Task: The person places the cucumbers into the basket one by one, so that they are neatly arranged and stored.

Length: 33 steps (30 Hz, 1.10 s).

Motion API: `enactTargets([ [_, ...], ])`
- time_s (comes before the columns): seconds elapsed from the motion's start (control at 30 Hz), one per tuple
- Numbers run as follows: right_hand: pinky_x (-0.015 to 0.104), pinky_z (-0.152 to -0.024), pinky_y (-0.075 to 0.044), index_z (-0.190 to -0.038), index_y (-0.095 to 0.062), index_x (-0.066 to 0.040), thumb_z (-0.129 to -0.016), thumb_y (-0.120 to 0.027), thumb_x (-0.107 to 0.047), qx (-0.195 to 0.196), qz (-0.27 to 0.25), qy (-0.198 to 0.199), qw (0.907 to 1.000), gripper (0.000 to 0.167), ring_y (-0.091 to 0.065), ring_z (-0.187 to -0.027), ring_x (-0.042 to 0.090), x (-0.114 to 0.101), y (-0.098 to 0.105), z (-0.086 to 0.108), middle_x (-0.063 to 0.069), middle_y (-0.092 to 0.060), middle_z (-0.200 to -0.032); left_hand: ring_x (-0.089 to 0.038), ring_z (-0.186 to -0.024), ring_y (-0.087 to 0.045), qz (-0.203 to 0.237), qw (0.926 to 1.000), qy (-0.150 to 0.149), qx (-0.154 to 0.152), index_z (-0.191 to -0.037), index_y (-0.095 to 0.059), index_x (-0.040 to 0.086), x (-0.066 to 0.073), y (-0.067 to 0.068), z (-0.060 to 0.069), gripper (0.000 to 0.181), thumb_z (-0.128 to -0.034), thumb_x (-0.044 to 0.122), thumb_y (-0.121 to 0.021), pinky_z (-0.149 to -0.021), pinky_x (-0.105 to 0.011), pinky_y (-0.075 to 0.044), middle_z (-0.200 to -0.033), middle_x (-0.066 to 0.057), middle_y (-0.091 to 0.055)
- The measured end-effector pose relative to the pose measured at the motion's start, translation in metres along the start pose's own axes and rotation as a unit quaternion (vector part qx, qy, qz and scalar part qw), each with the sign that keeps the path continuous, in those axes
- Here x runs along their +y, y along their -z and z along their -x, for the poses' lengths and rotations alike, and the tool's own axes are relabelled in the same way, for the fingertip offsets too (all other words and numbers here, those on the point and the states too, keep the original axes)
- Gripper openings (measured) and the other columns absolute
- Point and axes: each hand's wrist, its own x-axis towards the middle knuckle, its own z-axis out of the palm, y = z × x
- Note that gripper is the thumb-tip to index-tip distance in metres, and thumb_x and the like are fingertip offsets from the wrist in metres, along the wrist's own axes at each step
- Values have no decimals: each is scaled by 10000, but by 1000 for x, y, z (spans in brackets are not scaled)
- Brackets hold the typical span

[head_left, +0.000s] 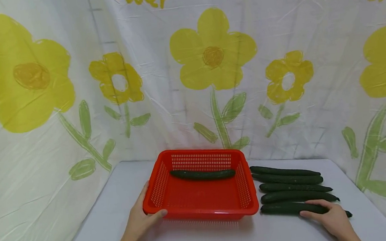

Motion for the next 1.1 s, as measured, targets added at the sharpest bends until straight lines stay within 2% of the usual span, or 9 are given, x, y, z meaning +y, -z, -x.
enactTargets([
  [0.27,638,-1025,-485,-1401,-680,-41,-812,-866,-606,-74,-42,-189,9998,837,-446,-1376,575,-5,1,2,373,-346,-1616,-314,-1365,-562,-65,10000,-14,-37,-1706,-235,188,4,2,2,1127,-820,338,-914,-984,-331,-537,-1673,-122,-419],
  [0.4,621,-1032,-489,-1431,-659,-50,-800,-868,-621,-130,-232,-287,9992,877,-408,-1414,562,-9,4,3,361,-311,-1642,-307,-1338,-583,-197,9998,-67,2,-1706,-237,181,3,2,2,1131,-813,332,-914,-1001,-376,-537,-1655,-131,-445],
  [0.5,592,-1029,-504,-1434,-657,-50,-795,-867,-631,-62,-281,-260,9992,889,-411,-1430,541,-13,6,2,345,-330,-1644,-305,-1336,-583,-191,9998,-74,16,-1706,-236,177,2,1,1,1128,-817,339,-912,-995,-350,-540,-1653,-127,-450],
  [0.63,615,-1079,-447,-1436,-654,-43,-803,-865,-625,70,-306,-152,9994,885,-384,-1465,524,-18,10,1,324,-377,-1632,-306,-1347,-575,-96,9999,-61,10,-1705,-237,182,2,1,0,1127,-819,348,-913,-980,-300,-539,-1654,-125,-447],
  [0.77,643,-1134,-366,-1456,-636,-49,-814,-870,-599,36,-557,-209,9982,877,-269,-1532,523,-24,15,-3,315,-324,-1665,-306,-1357,-570,-99,9999,-81,12,-1705,-238,181,2,2,1,1124,-820,346,-912,-989,-304,-535,-1659,-122,-441],
  [0.83,585,-1094,-421,-1459,-636,-60,-816,-867,-603,55,-649,-282,9975,873,-251,-1544,506,-29,17,-5,311,-290,-1681,-310,-1361,-568,-110,9999,-102,22,-1704,-238,173,2,2,1,1122,-822,342,-911,-992,-308,-534,-1662,-120,-436],
  [0.93,416,-899,-498,-1467,-631,-73,-812,-867,-610,169,-777,-369,9962,878,-336,-1478,464,-36,19,-10,286,-272,-1700,-312,-1371,-562,-109,9998,-147,17,-1704,-237,166,3,2,1,1120,-824,327,-910,-1008,-321,-530,-1673,-114,-421],
  [1.0,346,-810,-450,-1473,-629,-80,-816,-858,-622,250,-772,-371,9960,882,-344,-1463,448,-42,21,-12,281,-261,-1706,-310,-1377,-559,-98,9998,-161,14,-1704,-236,168,2,2,1,1120,-824,318,-911,-1011,-319,-527,-1677,-110,-414],
  [1.1,337,-811,-430,-1482,-615,-66,-821,-861,-608,341,-833,-328,9954,890,-325,-1484,433,-52,19,-15,278,-241,-1715,-314,-1379,-558,-58,9999,-162,2,-1705,-234,171,2,2,1,1121,-823,309,-911,-1011,-310,-524,-1680,-110,-409],
])
